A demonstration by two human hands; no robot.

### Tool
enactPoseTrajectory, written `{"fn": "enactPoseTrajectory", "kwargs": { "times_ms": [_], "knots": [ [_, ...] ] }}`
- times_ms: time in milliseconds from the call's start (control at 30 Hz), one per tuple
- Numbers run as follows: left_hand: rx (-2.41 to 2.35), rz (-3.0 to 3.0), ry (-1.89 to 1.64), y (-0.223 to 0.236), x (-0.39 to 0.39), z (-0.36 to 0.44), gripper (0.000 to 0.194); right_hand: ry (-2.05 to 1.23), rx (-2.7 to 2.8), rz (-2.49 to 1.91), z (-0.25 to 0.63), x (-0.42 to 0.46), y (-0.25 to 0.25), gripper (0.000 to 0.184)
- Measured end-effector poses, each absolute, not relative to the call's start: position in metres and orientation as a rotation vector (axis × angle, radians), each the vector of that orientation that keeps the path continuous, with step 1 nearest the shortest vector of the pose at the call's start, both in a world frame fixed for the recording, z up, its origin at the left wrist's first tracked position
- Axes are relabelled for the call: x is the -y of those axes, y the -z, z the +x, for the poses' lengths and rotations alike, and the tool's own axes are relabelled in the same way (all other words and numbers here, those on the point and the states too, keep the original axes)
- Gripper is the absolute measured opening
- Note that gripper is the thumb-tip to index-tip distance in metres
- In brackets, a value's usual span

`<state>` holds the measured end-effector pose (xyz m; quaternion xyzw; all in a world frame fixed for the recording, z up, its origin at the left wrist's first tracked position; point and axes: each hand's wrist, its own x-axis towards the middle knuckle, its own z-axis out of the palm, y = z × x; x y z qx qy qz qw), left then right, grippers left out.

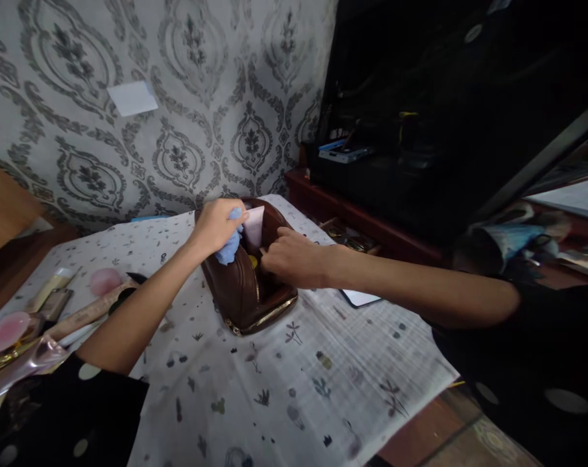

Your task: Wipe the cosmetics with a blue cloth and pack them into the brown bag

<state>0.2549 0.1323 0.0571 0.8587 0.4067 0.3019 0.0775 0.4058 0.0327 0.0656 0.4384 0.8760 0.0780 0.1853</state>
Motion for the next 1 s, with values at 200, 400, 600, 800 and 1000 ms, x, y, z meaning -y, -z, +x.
{"fn": "enactPoseTrajectory", "kwargs": {
  "times_ms": [200,400,600,800,1000],
  "knots": [
    [-1.220,2.584,-0.739,-0.059,-0.136,0.259,0.017,-0.178,-2.507,1.298,0.409,-0.030,-0.063,0.022],
    [-1.202,2.526,-0.736,-0.057,-0.138,0.255,0.017,-0.167,-2.511,1.349,0.410,-0.032,-0.061,0.025],
    [-1.181,2.561,-0.817,-0.053,-0.140,0.255,0.017,-0.182,-2.505,1.364,0.409,-0.035,-0.059,0.027],
    [-1.213,2.520,-0.770,-0.055,-0.138,0.253,0.014,-0.231,-2.523,1.435,0.410,-0.036,-0.050,0.025],
    [-1.304,2.617,-0.736,-0.056,-0.140,0.255,0.015,-0.235,-2.524,1.392,0.411,-0.041,-0.049,0.026]
  ]
}}
